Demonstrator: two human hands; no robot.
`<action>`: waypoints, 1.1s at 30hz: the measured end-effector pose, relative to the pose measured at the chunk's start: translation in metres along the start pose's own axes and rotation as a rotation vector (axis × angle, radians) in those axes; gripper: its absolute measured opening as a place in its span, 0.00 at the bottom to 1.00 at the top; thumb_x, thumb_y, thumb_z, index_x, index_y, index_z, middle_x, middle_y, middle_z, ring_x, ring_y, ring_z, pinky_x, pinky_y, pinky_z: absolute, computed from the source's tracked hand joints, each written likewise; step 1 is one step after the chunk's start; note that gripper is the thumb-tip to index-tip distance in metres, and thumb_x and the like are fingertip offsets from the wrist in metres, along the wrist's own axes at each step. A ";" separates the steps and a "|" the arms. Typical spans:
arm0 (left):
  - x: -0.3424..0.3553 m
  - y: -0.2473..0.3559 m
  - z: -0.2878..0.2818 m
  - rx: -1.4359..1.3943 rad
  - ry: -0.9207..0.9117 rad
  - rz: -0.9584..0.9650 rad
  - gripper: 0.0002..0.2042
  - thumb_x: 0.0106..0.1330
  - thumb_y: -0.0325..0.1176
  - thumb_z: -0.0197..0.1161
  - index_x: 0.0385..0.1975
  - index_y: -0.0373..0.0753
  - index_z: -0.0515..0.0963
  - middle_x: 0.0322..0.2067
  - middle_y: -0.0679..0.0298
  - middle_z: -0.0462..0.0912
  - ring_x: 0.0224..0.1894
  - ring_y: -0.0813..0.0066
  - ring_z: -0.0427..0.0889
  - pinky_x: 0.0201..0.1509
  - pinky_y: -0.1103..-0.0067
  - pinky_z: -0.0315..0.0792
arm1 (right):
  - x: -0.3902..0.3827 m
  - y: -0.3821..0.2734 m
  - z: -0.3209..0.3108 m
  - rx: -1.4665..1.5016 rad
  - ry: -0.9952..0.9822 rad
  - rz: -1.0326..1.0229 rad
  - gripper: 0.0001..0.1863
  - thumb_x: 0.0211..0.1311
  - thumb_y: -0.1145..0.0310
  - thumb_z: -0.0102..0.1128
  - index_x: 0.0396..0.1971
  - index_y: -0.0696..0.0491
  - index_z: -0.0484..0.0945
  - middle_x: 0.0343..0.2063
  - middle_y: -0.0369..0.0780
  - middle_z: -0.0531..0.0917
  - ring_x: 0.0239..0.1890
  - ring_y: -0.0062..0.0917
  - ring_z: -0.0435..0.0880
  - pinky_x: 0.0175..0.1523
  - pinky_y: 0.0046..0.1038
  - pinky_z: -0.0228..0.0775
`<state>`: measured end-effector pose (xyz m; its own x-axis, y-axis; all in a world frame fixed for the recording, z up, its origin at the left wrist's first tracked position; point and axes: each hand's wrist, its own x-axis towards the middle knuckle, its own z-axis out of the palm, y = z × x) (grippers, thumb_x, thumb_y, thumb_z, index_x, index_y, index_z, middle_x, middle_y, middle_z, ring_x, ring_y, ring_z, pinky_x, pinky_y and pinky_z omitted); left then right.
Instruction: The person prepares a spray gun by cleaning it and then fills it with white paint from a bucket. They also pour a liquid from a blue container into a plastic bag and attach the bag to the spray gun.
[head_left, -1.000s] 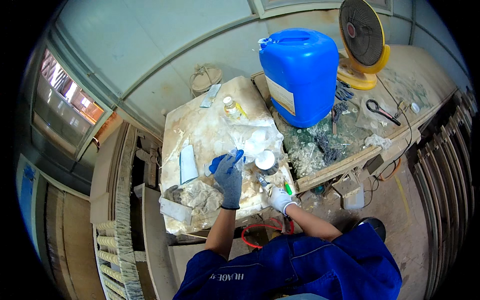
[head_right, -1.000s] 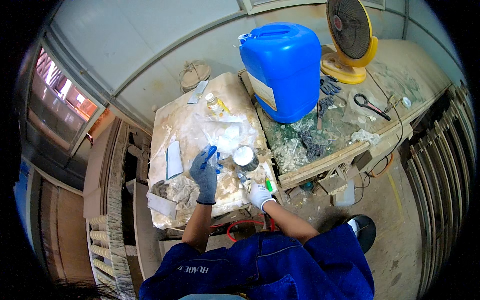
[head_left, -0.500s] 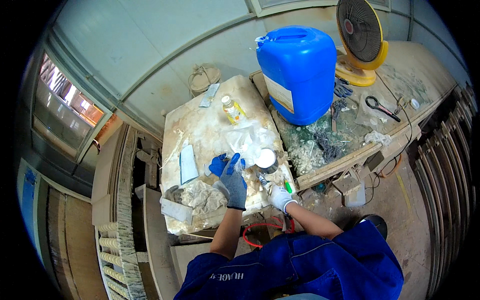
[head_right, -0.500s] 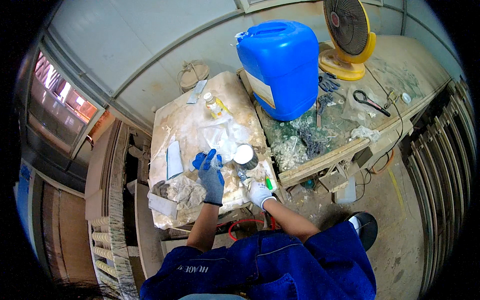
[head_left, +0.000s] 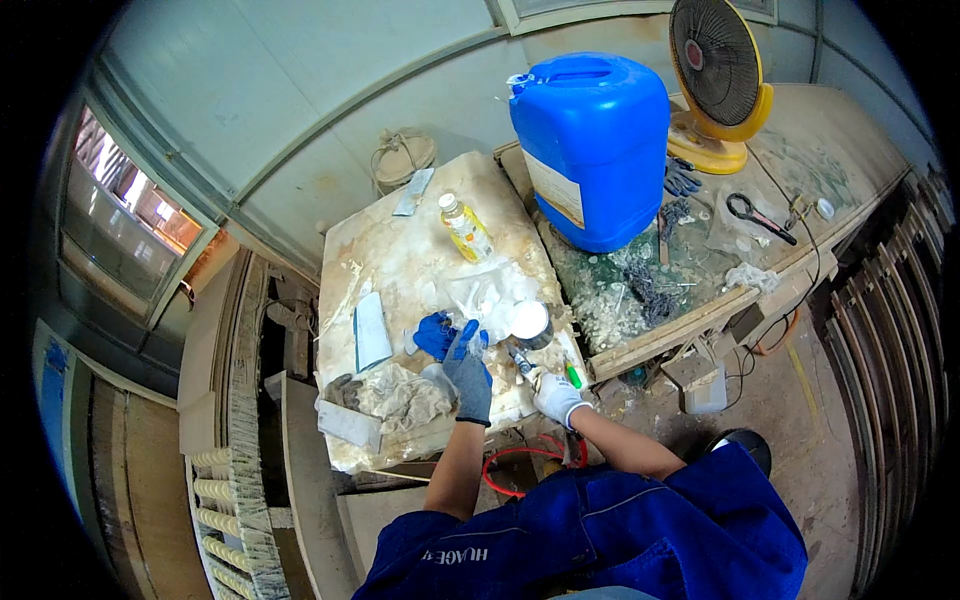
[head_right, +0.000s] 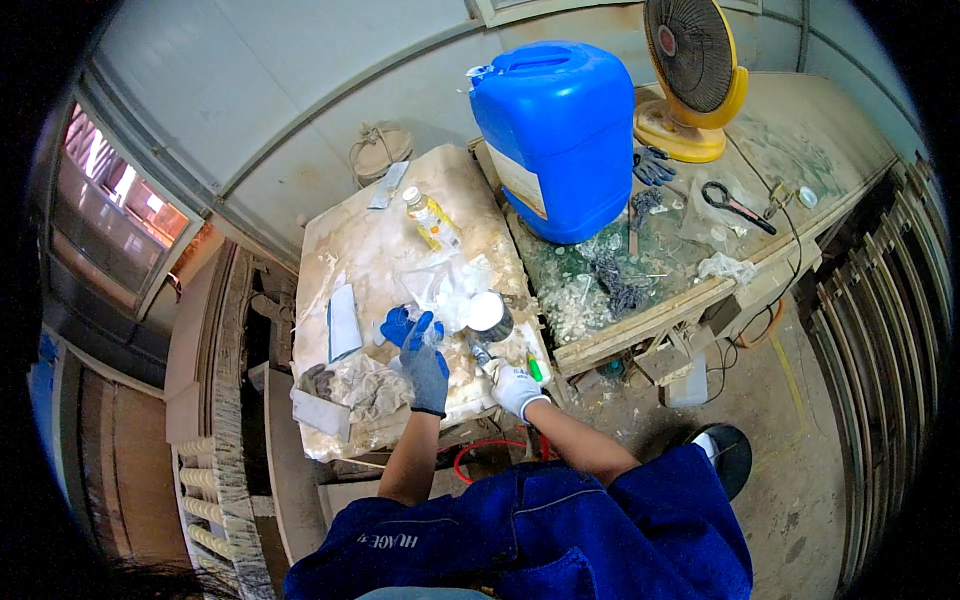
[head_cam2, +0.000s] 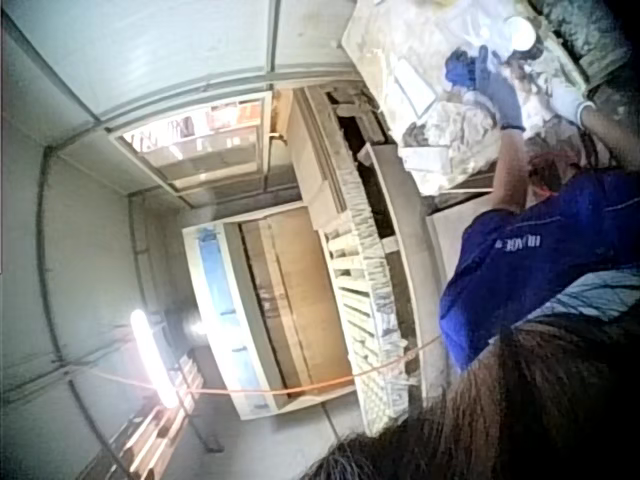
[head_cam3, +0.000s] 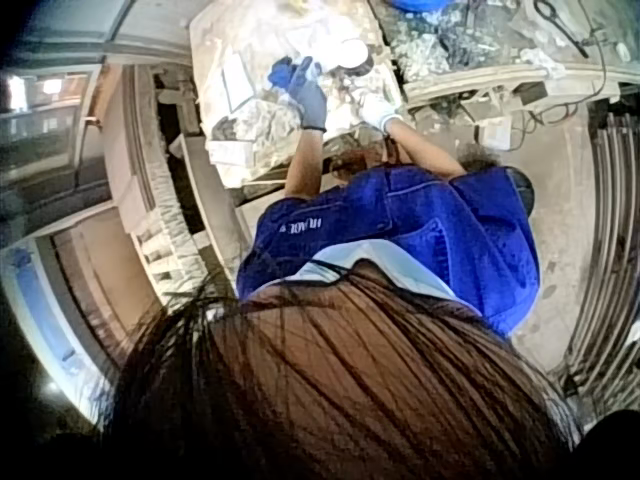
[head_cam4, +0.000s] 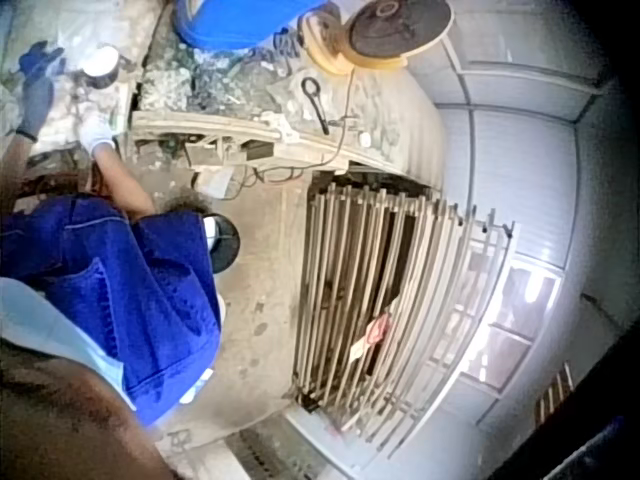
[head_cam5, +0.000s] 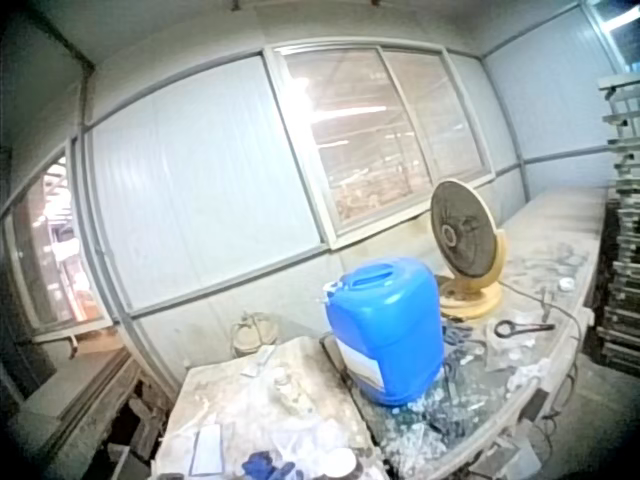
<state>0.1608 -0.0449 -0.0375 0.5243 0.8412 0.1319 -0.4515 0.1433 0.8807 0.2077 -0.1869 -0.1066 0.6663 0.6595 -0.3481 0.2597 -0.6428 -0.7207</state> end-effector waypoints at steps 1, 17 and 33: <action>0.003 -0.008 -0.011 0.030 -0.020 0.010 0.11 0.63 0.21 0.54 0.44 0.28 0.78 0.46 0.61 0.77 0.45 0.71 0.77 0.50 0.76 0.74 | 0.002 0.003 0.002 0.006 0.014 0.000 0.17 0.52 0.66 0.53 0.42 0.58 0.75 0.38 0.57 0.80 0.44 0.48 0.79 0.51 0.40 0.70; 0.009 0.002 0.012 -0.156 -0.062 -0.162 0.15 0.62 0.21 0.56 0.50 0.28 0.73 0.39 0.66 0.74 0.39 0.78 0.75 0.43 0.84 0.70 | 0.005 0.006 0.006 -0.013 0.022 0.001 0.18 0.54 0.65 0.52 0.43 0.60 0.73 0.37 0.57 0.80 0.43 0.48 0.80 0.49 0.40 0.71; 0.027 -0.020 -0.013 -0.294 -0.112 -0.162 0.17 0.65 0.28 0.57 0.53 0.35 0.72 0.41 0.65 0.77 0.41 0.75 0.77 0.42 0.82 0.72 | 0.009 0.010 0.010 -0.010 0.020 -0.002 0.17 0.55 0.65 0.52 0.42 0.57 0.75 0.36 0.57 0.80 0.43 0.47 0.80 0.49 0.40 0.71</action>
<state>0.1748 -0.0185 -0.0576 0.6748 0.7352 0.0647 -0.5359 0.4278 0.7279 0.2090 -0.1834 -0.1226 0.6795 0.6528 -0.3349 0.2676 -0.6455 -0.7153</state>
